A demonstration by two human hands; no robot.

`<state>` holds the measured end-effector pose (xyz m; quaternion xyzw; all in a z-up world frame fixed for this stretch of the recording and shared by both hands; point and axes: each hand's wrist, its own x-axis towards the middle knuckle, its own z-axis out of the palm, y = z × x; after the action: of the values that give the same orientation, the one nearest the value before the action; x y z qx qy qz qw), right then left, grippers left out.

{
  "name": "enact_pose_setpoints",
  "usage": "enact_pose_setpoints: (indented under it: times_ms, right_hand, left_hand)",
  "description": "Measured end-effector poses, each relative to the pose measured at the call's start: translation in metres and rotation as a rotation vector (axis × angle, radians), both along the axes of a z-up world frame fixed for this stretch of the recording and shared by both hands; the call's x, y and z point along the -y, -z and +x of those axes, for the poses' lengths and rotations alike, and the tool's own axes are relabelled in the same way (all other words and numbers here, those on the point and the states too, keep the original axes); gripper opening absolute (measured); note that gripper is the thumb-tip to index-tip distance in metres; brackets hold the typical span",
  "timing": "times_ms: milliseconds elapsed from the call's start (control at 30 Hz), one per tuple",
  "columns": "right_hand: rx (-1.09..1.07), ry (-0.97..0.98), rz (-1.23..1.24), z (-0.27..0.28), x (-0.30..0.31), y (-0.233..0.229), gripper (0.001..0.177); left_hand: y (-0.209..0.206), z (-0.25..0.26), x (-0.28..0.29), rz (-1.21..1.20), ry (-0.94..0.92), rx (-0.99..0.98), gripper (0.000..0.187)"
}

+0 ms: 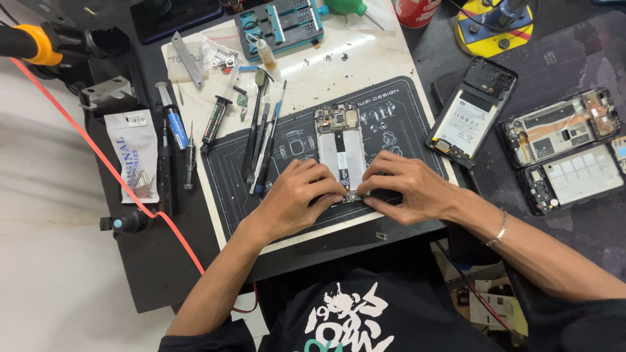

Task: The person works on a disassembled smartphone, using tweezers to handle small components and connectors on the motherboard. They carefully align and press parts into place while the phone remains open on a work mat.

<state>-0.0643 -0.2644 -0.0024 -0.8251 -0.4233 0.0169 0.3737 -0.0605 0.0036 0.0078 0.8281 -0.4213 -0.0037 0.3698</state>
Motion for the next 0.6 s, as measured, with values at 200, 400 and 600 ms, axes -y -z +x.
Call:
enact_pose_setpoints:
  times_ms: [200,400,600]
  right_hand:
    - [-0.009,-0.001,-0.002,0.0001,0.0022,0.0015,0.020]
    - [-0.047,0.012,0.006,0.0002,0.0021,0.0019,0.020]
    - [-0.048,0.016,-0.001,0.0013,0.0001,0.0000,0.023]
  left_hand:
    - [-0.0031,0.0001,-0.0030,-0.002,0.008,0.024,0.014]
    - [-0.0026,-0.0005,-0.0026,0.012,0.015,0.026,0.014]
    - [-0.0008,-0.0010,-0.0017,0.001,0.005,0.034,0.014]
